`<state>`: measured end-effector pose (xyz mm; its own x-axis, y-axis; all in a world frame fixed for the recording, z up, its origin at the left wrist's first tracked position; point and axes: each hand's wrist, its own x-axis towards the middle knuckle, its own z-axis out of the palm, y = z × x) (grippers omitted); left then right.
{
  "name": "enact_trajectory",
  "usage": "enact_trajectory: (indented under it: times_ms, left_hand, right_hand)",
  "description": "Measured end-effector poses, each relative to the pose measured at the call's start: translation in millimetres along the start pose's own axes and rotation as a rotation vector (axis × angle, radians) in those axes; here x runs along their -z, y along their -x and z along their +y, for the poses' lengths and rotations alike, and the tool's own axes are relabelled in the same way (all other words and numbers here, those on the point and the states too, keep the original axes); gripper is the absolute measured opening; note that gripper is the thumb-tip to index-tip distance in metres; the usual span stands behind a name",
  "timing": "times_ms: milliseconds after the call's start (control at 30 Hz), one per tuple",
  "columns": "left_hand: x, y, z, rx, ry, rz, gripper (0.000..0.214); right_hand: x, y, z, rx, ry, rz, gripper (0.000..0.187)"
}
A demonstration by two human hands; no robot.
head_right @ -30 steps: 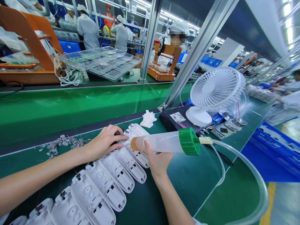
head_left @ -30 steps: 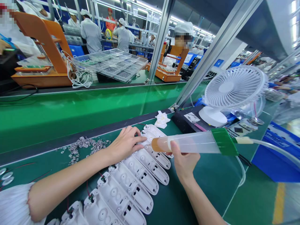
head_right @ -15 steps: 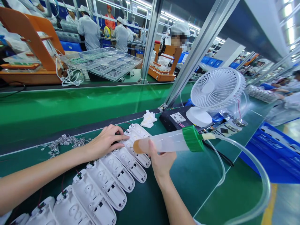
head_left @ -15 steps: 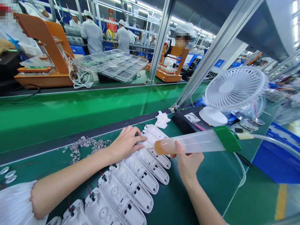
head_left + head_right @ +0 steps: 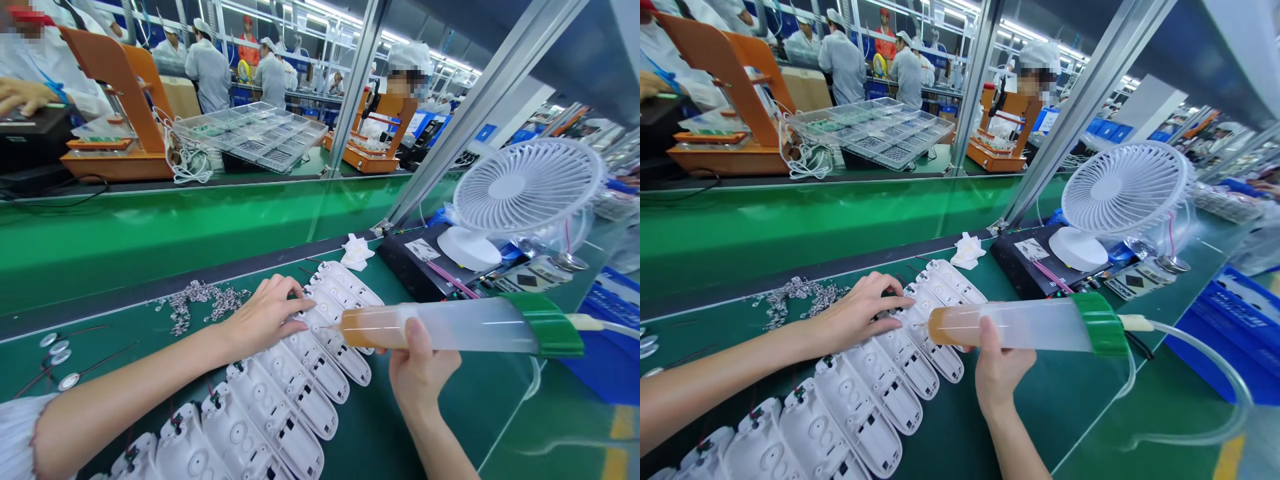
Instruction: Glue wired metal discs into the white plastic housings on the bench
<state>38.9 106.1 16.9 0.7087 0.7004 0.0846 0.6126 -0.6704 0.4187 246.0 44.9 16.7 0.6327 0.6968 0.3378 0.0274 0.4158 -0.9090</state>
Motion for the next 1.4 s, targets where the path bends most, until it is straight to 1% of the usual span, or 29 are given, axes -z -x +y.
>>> enact_trajectory:
  times_ms: [167, 400, 567, 733, 967, 1100, 1400]
  left_hand:
    - [-1.7, -1, 2, -0.003, -0.009, 0.003, 0.033]
    - [-1.7, -2, 2, -0.014, -0.039, -0.003, 0.033]
    - [-3.1, -2, 2, -0.019, -0.041, 0.008, 0.033]
    - [-3.2, -2, 1, -0.025, -0.047, 0.017, 0.032]
    - [-3.6, -1, 1, -0.028, -0.049, 0.019, 0.031]
    - [-4.0, -1, 1, -0.025, -0.051, 0.012, 0.031]
    - [-3.1, -1, 2, -0.029, -0.062, 0.025, 0.03]
  right_hand:
    - [3, 10, 12, 0.055, 0.143, -0.046, 0.032]
    - [6, 10, 16, 0.136, 0.23, -0.073, 0.031]
    - [3, 10, 16, 0.147, 0.251, -0.066, 0.031]
    - [5, 11, 12, 0.146, 0.31, -0.1, 0.031]
    - [11, 7, 11, 0.165, 0.409, -0.065, 0.035]
    - [9, 6, 10, 0.175, 0.426, -0.048, 0.038]
    - [6, 7, 15, 0.205, 0.384, -0.06, 0.037]
